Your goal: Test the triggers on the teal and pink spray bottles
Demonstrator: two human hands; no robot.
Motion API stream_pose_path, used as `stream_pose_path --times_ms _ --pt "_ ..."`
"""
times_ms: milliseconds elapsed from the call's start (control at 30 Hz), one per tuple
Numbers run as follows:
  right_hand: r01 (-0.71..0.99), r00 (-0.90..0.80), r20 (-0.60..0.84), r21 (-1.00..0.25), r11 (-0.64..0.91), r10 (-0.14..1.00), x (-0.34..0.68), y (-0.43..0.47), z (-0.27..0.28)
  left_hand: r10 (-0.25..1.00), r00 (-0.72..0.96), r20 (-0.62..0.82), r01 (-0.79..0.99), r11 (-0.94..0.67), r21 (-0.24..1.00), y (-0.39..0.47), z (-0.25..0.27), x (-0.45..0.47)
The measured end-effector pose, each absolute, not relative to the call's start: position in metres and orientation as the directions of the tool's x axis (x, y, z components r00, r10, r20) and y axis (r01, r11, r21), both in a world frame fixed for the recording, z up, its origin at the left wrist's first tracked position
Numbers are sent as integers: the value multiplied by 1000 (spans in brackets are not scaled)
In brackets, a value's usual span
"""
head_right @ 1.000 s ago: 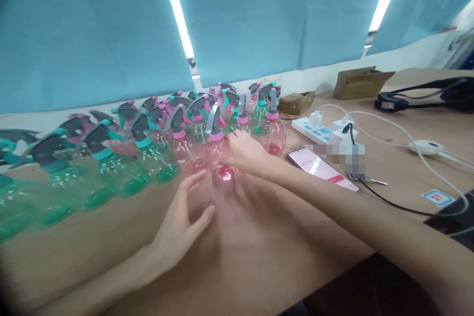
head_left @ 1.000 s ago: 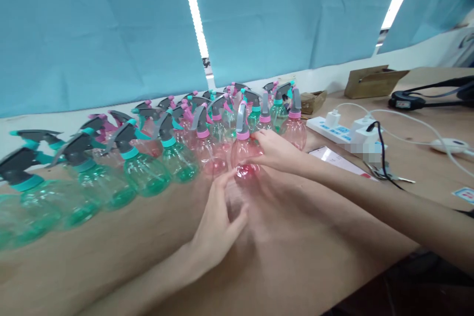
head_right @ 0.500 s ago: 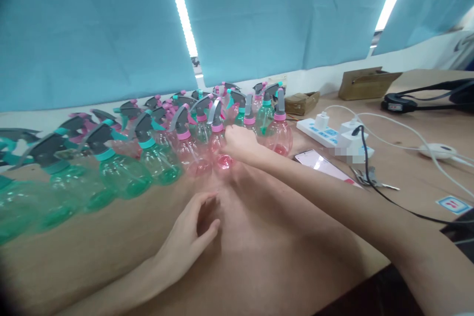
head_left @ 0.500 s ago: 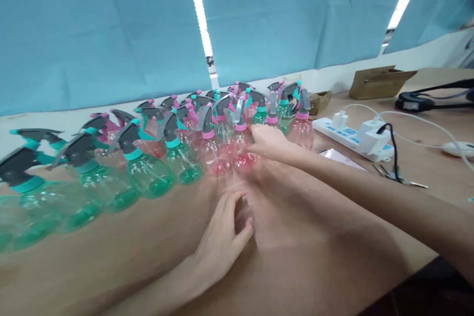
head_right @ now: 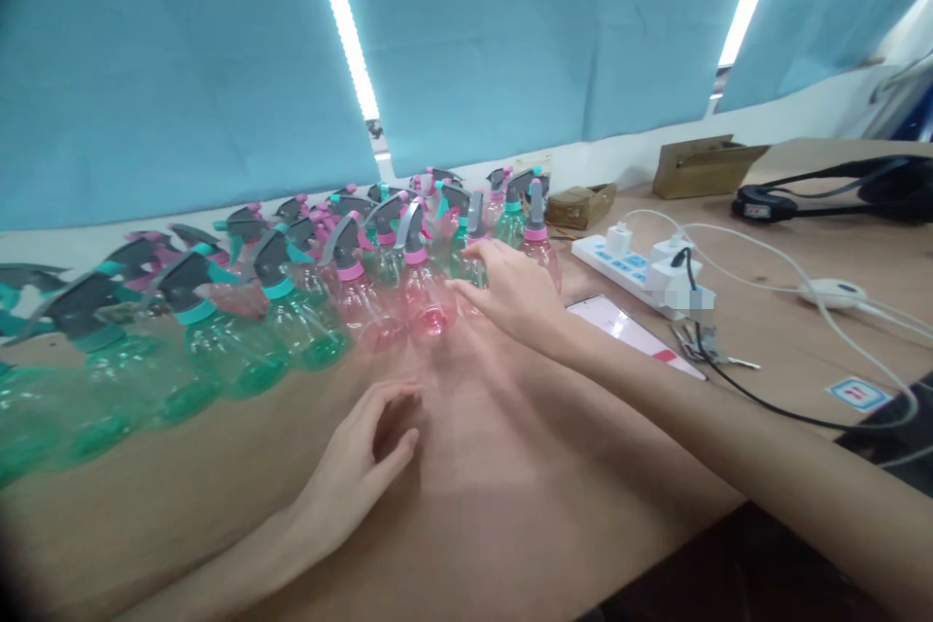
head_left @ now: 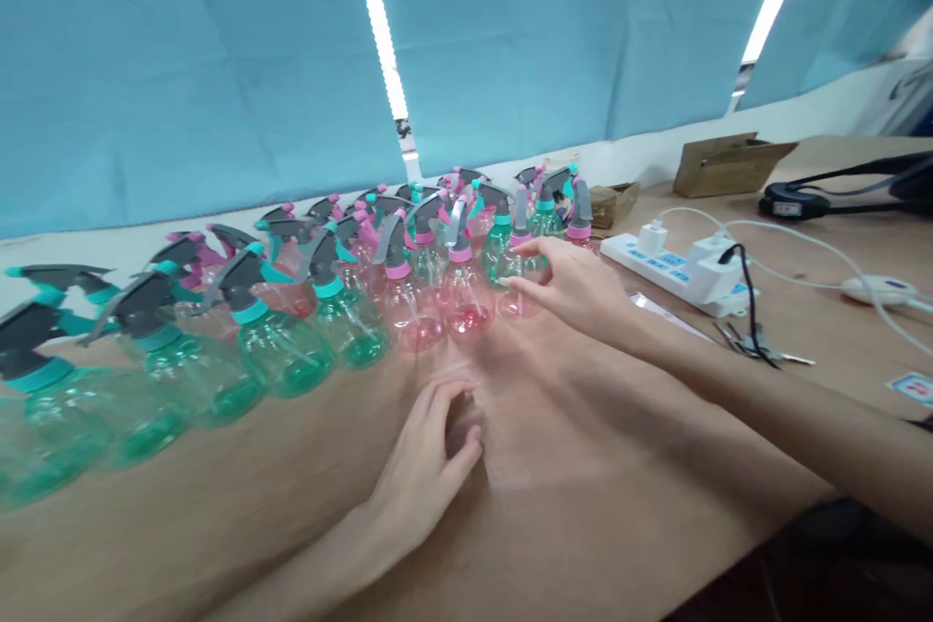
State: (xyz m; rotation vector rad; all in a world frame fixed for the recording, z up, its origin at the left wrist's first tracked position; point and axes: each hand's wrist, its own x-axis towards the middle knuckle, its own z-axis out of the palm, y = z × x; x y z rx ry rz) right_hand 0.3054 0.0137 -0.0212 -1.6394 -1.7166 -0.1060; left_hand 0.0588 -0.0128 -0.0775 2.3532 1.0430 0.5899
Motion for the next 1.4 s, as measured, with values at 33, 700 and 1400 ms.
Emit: stream_pose_path --times_ms 33,700,1400 --pt "887 129 554 -436 154 823 313 12 -23 770 609 190 555 -585 591 -12 -77 59" --pt "842 363 482 -537 -59 797 312 37 -55 856 459 239 484 -467 740 -15 -70 60" --pt "591 104 718 -601 538 688 205 -62 -82 732 491 473 292 -649 702 -23 -19 57"
